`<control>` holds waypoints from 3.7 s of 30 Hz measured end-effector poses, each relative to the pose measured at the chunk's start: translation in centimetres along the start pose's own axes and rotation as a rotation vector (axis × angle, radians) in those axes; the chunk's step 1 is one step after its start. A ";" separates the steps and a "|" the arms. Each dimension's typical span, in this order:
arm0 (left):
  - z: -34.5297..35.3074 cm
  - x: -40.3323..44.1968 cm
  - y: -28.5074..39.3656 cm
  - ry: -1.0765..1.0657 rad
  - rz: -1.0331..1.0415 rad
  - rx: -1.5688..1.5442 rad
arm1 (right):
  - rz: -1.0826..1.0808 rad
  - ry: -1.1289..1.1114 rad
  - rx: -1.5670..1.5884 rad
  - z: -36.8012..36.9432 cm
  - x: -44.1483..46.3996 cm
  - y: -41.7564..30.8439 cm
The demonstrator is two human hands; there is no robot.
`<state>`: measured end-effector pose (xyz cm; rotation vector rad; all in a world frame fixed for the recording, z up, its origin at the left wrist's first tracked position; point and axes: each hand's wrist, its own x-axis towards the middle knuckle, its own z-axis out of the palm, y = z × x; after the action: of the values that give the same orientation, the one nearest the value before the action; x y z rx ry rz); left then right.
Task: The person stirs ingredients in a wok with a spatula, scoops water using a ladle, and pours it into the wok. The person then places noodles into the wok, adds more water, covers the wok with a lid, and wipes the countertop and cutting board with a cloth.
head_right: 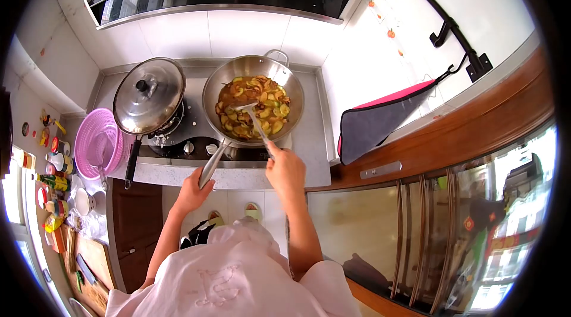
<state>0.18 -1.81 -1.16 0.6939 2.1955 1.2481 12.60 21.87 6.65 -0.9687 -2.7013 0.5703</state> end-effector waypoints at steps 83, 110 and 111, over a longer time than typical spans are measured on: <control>2.6 -3.6 1.5 0.354 -0.041 0.193 | -0.087 -0.058 0.089 -3.0 -0.1 7.4; 2.3 -9.7 0.4 0.406 0.045 0.045 | -0.317 0.037 -0.070 2.0 0.1 3.7; 2.2 -9.5 0.3 0.402 0.040 0.048 | -0.302 0.033 -0.072 1.9 0.2 4.1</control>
<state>8.67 -6.53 -0.15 0.5432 2.5508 1.4625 14.14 24.39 3.23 -0.5613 -2.7794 0.3962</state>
